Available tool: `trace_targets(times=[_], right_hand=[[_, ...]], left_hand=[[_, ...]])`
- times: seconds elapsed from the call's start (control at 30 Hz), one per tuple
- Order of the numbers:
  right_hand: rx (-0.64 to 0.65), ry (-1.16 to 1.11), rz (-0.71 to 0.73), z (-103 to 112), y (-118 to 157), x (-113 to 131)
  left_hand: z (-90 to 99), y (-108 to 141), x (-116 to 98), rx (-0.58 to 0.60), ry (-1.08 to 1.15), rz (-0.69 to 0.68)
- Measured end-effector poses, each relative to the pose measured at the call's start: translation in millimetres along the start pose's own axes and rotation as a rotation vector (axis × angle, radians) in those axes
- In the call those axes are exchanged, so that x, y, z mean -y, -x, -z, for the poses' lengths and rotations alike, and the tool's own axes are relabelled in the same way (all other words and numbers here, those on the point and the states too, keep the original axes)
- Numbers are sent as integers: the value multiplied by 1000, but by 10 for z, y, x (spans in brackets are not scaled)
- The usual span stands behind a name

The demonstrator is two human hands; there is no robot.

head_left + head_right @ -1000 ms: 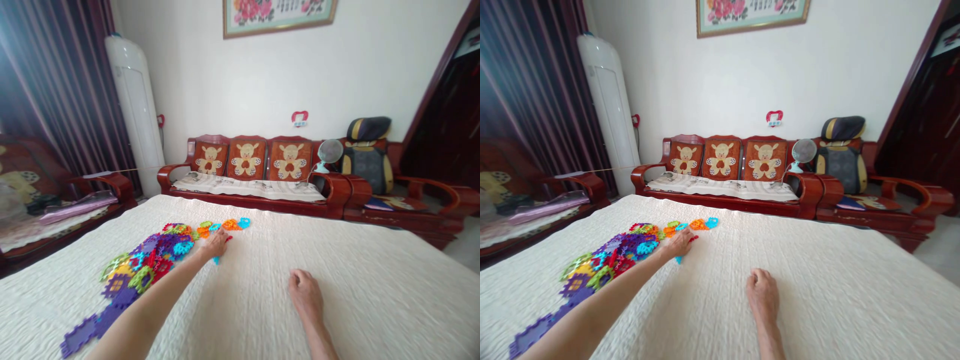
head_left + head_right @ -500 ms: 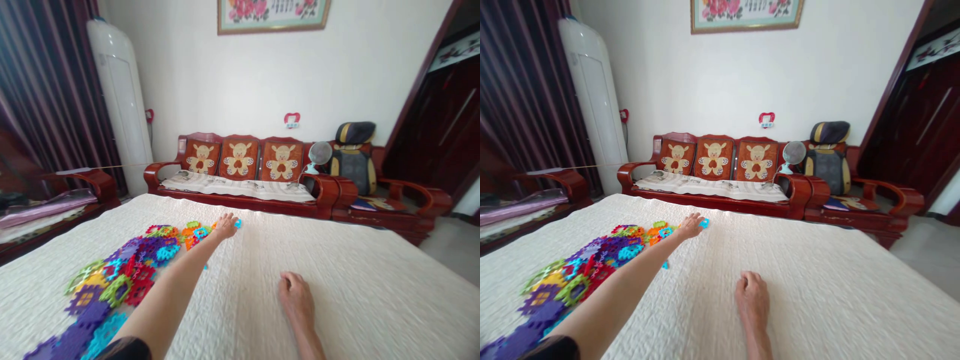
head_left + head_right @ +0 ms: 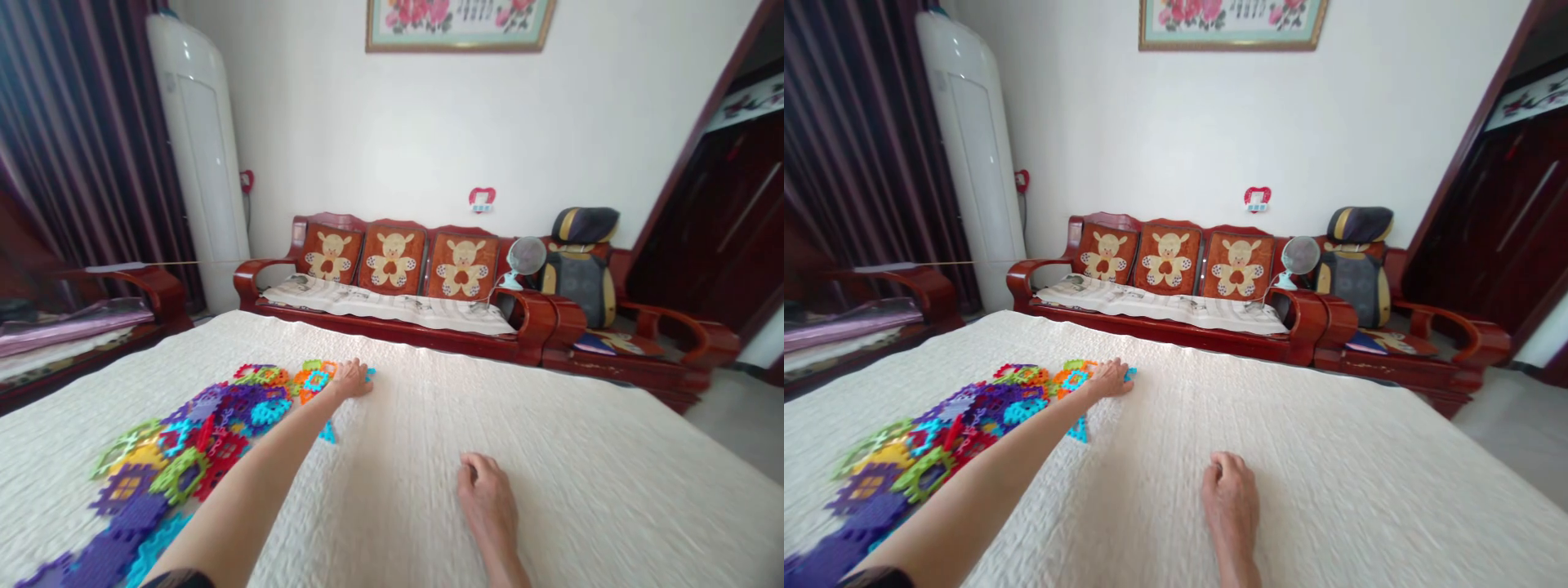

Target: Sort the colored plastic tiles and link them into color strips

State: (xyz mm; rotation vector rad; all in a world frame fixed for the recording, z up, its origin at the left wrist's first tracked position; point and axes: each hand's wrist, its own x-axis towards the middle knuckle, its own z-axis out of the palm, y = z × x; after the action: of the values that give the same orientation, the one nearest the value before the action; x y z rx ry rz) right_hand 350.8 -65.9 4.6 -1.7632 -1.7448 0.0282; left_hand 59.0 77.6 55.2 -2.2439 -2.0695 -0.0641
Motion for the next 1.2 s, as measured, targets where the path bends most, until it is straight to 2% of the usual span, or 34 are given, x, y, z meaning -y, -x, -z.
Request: trace_targets(times=[0.3, 0.53, 0.6, 0.67, 0.73, 0.77, 0.8, 0.9, 0.93, 0.97, 1.07, 1.2], right_hand=[[32, 34, 11, -8, -38, -35], [14, 44, 23, -1, -39, -29], [14, 53, 24, 1, -38, -22], [13, 73, 21, 2, -37, -13], [11, 103, 23, 5, -37, -2], [7, 119, 28, 8, -38, 2], [3, 133, 35, 10, -39, 6], [9, 152, 68, 27, -25, 14], [24, 153, 84, 39, -7, 22], [44, 154, 102, 56, 22, 37], [114, 177, 125, 134, 187, 132], [139, 198, 159, 238, 518, 332]], left_hand=[[280, 756, 806, 4, -99, 19], [473, 1292, 1432, -21, -106, 173], [527, 1447, 1553, -51, -95, 228], [559, 1552, 1534, -97, -85, 252], [538, 1597, 1349, -144, -65, 201], [504, 1601, 1207, -161, -45, 136], [454, 1599, 1048, -195, 8, -1], [264, 1583, 609, -129, 65, -243], [210, 1585, 516, -88, 66, -302], [171, 1593, 461, -75, 57, -304], [176, 1676, 503, -78, 11, -194], [379, 1976, 770, -167, 22, -96]])
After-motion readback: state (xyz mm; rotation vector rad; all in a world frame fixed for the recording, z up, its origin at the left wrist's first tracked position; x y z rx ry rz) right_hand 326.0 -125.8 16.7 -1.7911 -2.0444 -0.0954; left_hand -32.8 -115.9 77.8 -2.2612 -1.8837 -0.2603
